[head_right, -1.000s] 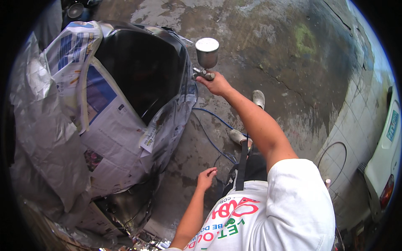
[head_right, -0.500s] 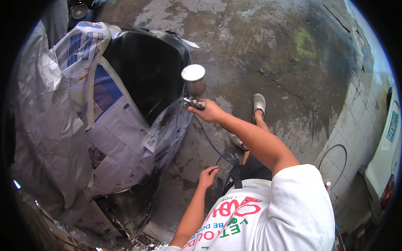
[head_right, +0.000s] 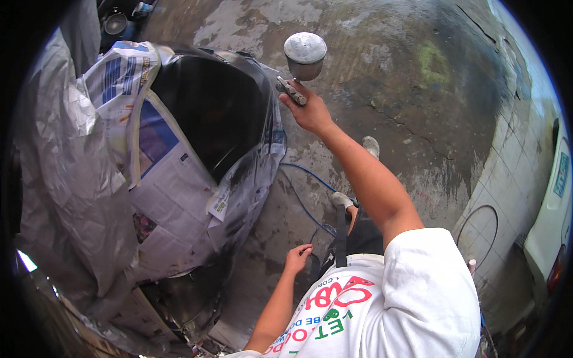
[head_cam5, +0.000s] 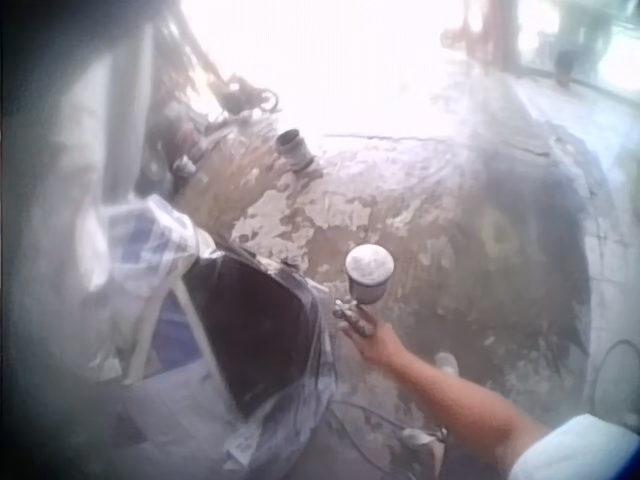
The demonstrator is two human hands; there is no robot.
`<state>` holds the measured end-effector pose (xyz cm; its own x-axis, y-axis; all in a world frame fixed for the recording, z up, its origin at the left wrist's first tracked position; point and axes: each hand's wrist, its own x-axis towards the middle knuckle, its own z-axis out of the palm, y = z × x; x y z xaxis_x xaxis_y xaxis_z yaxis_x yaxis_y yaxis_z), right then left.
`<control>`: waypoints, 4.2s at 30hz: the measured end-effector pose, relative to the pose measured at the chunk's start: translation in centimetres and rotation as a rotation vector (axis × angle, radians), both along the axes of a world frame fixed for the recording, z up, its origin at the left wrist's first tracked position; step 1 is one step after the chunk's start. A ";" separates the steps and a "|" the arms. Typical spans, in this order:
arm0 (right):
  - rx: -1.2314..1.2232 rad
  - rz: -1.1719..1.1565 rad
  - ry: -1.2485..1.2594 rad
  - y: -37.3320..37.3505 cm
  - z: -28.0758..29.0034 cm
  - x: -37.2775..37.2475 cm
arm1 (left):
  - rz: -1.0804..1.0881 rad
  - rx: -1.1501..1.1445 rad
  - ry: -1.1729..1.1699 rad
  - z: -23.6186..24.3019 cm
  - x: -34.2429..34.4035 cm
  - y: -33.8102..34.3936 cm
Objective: The person uses a spray gun to apply paint to a car door and rear quarter panel in a workshop. The person moves around the vehicle to cover different sections, including the lower edge and side panels, while other parts of the car are masked with newspaper and plastic.
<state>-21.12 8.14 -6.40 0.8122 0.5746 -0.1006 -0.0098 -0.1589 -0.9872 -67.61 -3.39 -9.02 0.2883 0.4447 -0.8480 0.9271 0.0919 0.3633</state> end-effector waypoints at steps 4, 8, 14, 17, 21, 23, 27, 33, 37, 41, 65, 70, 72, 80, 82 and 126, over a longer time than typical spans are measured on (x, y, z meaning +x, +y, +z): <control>-0.062 0.253 0.193 -2.6 1.6 -4.1 | -0.014 0.006 -0.037 -0.8 0.1 0.4; -0.212 0.643 0.277 -5.4 5.0 -4.8 | -0.005 -0.003 -0.050 -0.8 2.0 1.9; -0.156 0.433 0.159 -3.9 9.4 3.5 | -0.022 0.073 -0.087 -1.0 5.9 4.5; -0.075 0.243 -0.009 -2.7 12.6 7.0 | 0.028 0.060 -0.113 -0.8 8.3 4.7; -0.115 0.397 -0.005 -3.0 14.0 8.9 | 0.029 0.059 -0.134 0.2 12.2 5.3; -0.206 0.618 0.063 -3.4 15.5 9.5 | 0.056 0.078 -0.163 0.4 12.6 5.6; -0.294 0.893 0.081 -3.2 19.3 13.2 | 0.088 0.137 -0.166 0.9 14.1 6.5; -0.100 0.605 -0.142 1.3 21.6 17.3 | 0.198 0.157 -0.165 -0.9 10.7 5.7; -0.023 0.525 -0.299 2.5 23.0 17.7 | 0.182 0.112 -0.071 -1.2 10.8 5.3; -0.206 0.882 -0.142 3.3 27.4 18.9 | 0.257 0.059 -0.056 -3.3 9.6 5.8; -0.232 1.589 0.038 26.6 28.1 36.8 | 0.345 0.130 -0.081 -1.4 36.9 16.1; -0.125 1.684 0.030 31.8 26.7 40.0 | 0.494 0.156 -0.002 -0.8 42.0 11.0; -0.074 1.703 0.065 33.7 26.4 41.8 | 0.546 0.155 0.031 -0.1 45.2 8.4; 0.031 1.810 0.041 38.2 25.1 44.6 | 0.764 0.069 0.170 0.9 59.7 -7.5; 0.050 1.700 -0.008 39.0 25.4 45.1 | 0.801 0.046 0.197 1.2 62.3 -10.5; -0.063 1.087 0.186 35.0 -3.1 42.1 | 0.815 0.034 -0.003 -0.6 71.1 -8.7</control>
<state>21.03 43.13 -9.47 -0.1540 0.9625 -0.2234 0.0183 -0.2232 -0.9746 3.53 -12.06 -9.67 -0.1342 0.5414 -0.8300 0.5730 0.7257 0.3808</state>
